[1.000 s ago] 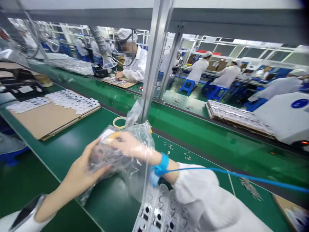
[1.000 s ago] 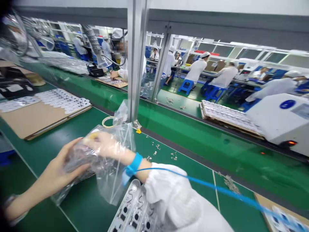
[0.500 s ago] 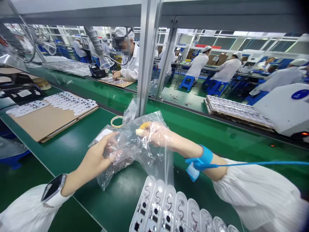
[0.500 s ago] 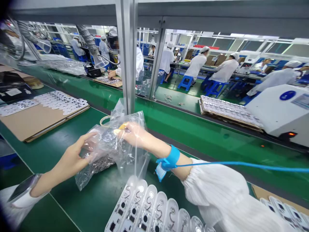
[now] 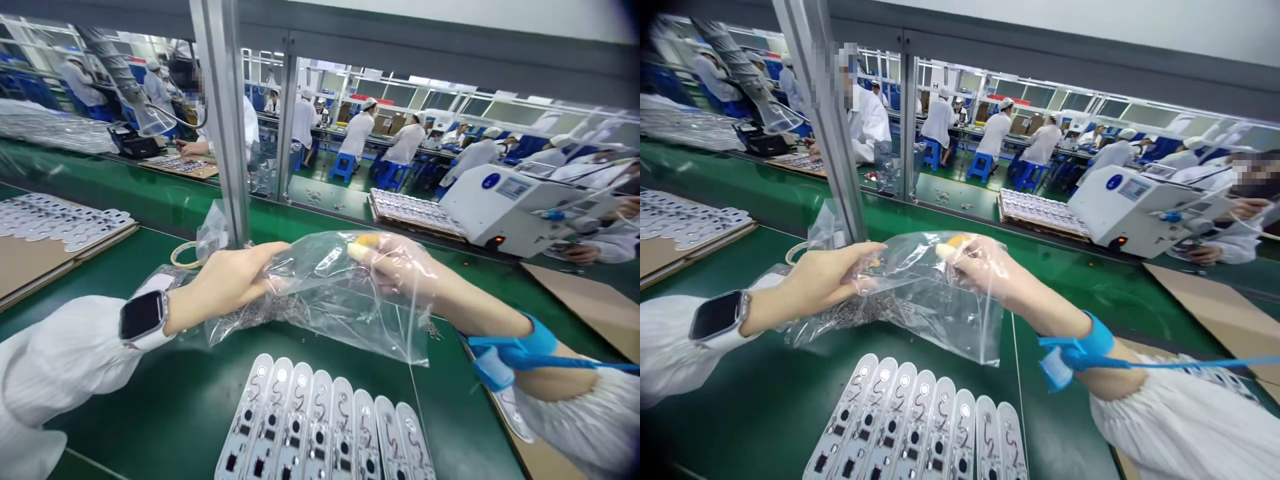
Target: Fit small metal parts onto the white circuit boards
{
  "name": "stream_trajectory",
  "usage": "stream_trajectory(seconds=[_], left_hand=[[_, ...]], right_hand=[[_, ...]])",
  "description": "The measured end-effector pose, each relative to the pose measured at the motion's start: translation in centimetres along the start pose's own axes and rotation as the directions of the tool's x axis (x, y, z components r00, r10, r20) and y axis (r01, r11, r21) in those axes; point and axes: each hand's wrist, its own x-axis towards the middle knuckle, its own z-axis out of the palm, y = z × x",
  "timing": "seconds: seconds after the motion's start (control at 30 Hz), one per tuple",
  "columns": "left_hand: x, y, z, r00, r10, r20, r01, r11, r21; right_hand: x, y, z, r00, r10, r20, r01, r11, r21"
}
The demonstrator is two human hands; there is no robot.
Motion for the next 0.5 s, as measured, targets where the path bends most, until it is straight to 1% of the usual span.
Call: stream_trajectory(seconds=[0.07, 0.1, 0.17, 0.27, 0.37, 0.43, 0.5], left_hand=[[1.3, 0.7, 0.6, 1.0, 0.012, 0.015, -0.012, 1.0, 0.01], [1.8, 1.2, 0.8, 1.0, 0.015, 0.022, -0.015, 1.0, 0.015], [2.8, 2.1, 1.1, 0.999, 0.018, 0.029, -0.019, 1.0, 0.018], [4.1, 3.1, 1.5, 1.0, 0.018, 0.024, -0.018, 1.0, 0.015], [4.8, 3.3, 2.0, 1.0, 0.009, 0.022, -0.01, 1.0, 0.012], [5.1, 3.2, 2.1, 1.0, -0.008, 0.029, 0.008, 1.0, 0.018], [5.2, 3.0, 2.0, 0.999, -0.027, 0.04, 0.026, 0.999, 0.03]], right_hand=[[-1.3, 1.0, -1.7, 0.991, 0.051, -0.121, -0.04, 0.996, 0.084], [-1.8, 1.5, -2.4, 0.98, 0.081, -0.184, -0.059, 0.991, 0.122], [-2.8, 2.7, -3.7, 0.953, 0.157, -0.258, -0.113, 0.978, 0.177], [-4.2, 4.6, -5.5, 0.922, 0.261, -0.287, -0.205, 0.956, 0.209], [-5.8, 6.7, -6.9, 0.898, 0.295, -0.327, -0.241, 0.951, 0.196], [-6.8, 8.3, -7.4, 0.888, 0.311, -0.338, -0.271, 0.949, 0.163], [-7.4, 10.1, -7.3, 0.879, 0.339, -0.336, -0.321, 0.941, 0.109]])
